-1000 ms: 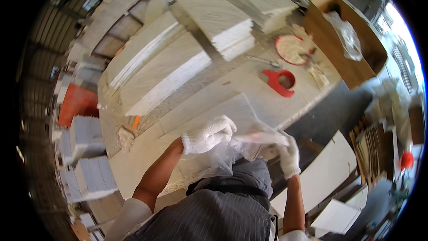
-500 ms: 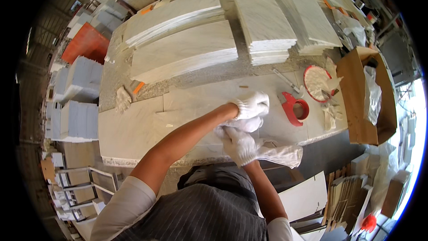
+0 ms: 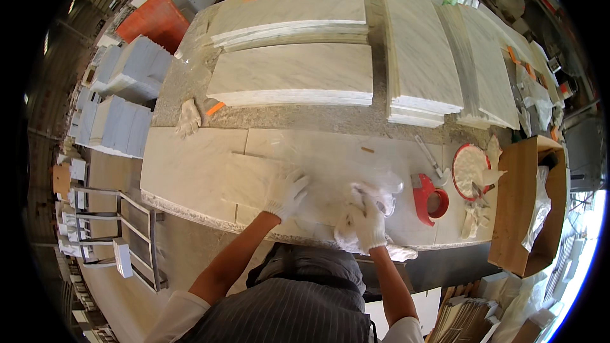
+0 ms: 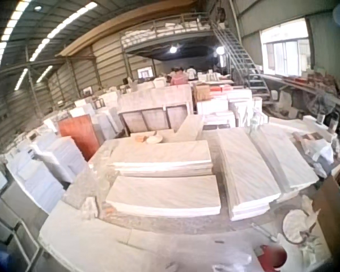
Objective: The person wraps rectangular stone tiles with plastic film on a workbench, using a red handheld tape dispenser to secure the film. The person then places the wrapped tiles onto a metal rack and returns to the workbench to continue wrapping additional tiles.
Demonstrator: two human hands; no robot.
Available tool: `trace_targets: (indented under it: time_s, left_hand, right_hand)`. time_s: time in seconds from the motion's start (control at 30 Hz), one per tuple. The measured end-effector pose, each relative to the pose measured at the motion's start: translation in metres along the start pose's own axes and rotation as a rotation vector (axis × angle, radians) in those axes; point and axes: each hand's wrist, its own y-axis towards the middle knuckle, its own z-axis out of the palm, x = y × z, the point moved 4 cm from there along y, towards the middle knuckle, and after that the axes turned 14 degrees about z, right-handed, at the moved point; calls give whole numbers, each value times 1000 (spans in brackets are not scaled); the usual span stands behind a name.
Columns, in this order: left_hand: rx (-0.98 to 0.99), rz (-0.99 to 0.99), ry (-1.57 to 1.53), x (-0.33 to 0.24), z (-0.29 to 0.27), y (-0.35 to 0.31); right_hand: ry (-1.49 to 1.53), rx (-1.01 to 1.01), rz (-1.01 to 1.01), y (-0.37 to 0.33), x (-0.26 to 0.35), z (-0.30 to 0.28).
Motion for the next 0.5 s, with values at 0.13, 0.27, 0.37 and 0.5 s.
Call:
trace_targets:
  time_s: [0.13, 0.27, 0.37, 0.5]
  left_hand:
    - [-90, -16, -13, -37, 3, -20]
    - [113, -257, -82, -53, 24, -47]
    - [93, 60, -118, -51, 8, -50]
    - [-36, 94, -90, -45, 8, -63]
  right_hand:
    - [179, -120, -20, -37, 93, -3]
    - [-368, -114, -568, -17, 108, 95]
    - [-383, 71, -467, 40, 16, 127]
    - [-862, -157, -492, 108, 39, 71]
